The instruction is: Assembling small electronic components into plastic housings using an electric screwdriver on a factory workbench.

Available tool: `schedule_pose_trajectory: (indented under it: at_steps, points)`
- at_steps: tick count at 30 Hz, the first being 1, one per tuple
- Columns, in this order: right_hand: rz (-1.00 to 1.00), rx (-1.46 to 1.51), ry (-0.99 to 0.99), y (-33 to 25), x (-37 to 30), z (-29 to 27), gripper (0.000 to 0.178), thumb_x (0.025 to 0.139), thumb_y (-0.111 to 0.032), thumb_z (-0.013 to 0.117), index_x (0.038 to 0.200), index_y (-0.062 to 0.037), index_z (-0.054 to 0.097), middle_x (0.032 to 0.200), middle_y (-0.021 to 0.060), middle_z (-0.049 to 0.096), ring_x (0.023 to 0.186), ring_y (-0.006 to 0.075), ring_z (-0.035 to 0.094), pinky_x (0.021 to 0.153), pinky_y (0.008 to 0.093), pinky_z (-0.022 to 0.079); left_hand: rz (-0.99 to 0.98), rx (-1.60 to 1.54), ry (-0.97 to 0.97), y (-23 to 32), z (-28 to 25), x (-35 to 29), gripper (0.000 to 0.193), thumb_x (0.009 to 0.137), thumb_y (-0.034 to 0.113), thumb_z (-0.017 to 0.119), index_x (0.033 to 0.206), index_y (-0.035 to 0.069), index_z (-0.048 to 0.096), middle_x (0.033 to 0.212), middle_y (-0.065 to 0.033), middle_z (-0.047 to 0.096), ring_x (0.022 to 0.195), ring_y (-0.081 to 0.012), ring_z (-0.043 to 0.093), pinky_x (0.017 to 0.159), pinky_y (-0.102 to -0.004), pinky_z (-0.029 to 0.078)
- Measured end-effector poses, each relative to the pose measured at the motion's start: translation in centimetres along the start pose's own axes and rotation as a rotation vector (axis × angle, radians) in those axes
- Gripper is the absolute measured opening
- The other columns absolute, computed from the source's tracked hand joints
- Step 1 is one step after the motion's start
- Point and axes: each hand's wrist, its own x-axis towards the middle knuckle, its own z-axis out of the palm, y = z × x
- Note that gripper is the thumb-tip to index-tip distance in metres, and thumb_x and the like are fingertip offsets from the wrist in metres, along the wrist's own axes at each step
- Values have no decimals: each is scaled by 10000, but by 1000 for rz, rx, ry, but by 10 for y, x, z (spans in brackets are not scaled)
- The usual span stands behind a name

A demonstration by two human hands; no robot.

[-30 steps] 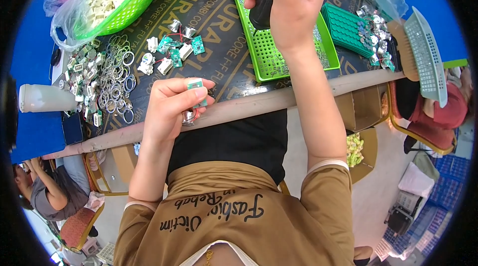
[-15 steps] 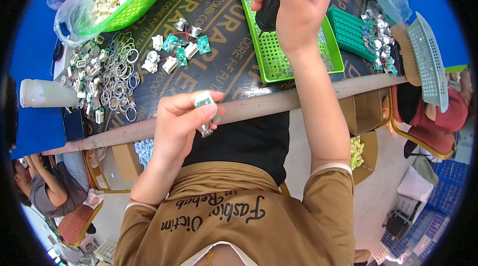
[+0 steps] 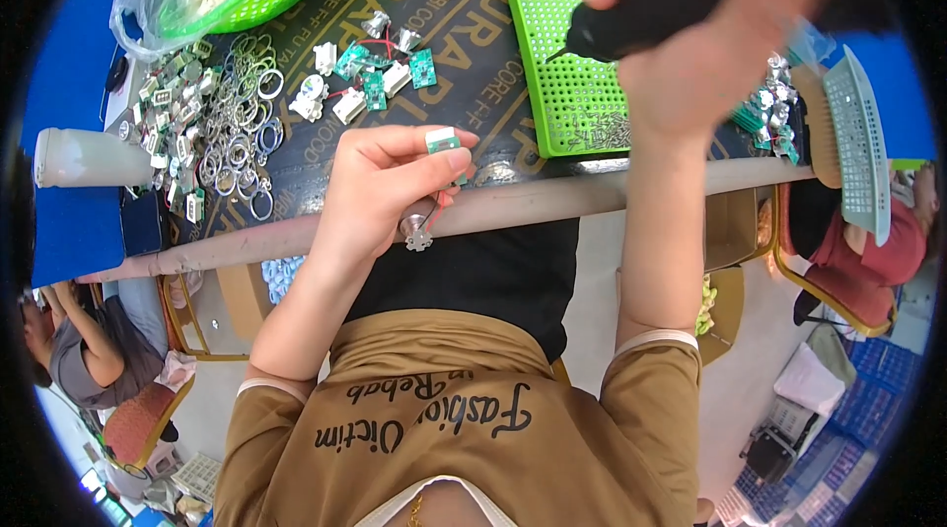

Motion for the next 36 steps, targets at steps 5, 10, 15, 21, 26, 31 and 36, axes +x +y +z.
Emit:
schedule_pose_trajectory:
  at_steps: [5,10,15,21,26,31,36]
  points:
    - [-34,124,-138,-45,-32,23,670,666,-701,502,988,-113,511,658,13,453,560,116,419,557,265,317,-33,28,-23,4,1,0,175,759,58,648,903,-40,639,678,-38,609,535,-47,524,460,-165,408]
    - [-200,-39,-159,-53,-59,64,598,603,-635,660,932,-160,506,672,-45,504,532,44,481,530,184,376,-31,67,-21,3,-1,-1,162,751,54,642,887,-35,645,673,-30,609,514,-38,517,441,-163,399]
    - [-92,-61,-321,-53,-58,60,681,589,-625,682,1039,-155,480,698,-18,532,551,91,511,532,222,400,-41,84,-37,4,-1,-3,168,734,17,609,888,-38,644,691,-47,622,492,-39,512,431,-171,400]
    - [-43,-97,-409,-56,-52,63,707,583,-646,672,1051,-155,473,706,-18,532,557,90,515,531,223,401,-26,87,-34,2,-2,-2,159,730,11,614,879,-36,647,688,-51,625,491,-41,511,426,-174,399]
    - [-4,-58,-497,-54,-48,51,726,572,-657,671,1060,-159,465,715,-17,531,566,93,522,537,224,406,-34,87,-29,4,-1,-3,149,729,17,621,864,-37,651,676,-47,621,489,-40,509,425,-174,396]
    - [-81,-102,-436,-49,-55,60,738,567,-665,669,1065,-161,460,727,-15,529,571,93,522,540,224,405,-32,114,-31,3,-2,-3,148,726,14,621,859,-43,650,661,-44,615,487,-42,506,421,-177,392]
    - [-160,-89,-342,-43,-60,68,752,563,-675,662,1071,-162,451,731,-15,526,569,92,518,541,225,403,-11,78,-31,4,-1,-3,144,722,5,614,848,-55,647,637,-41,604,478,-43,498,413,-184,388]
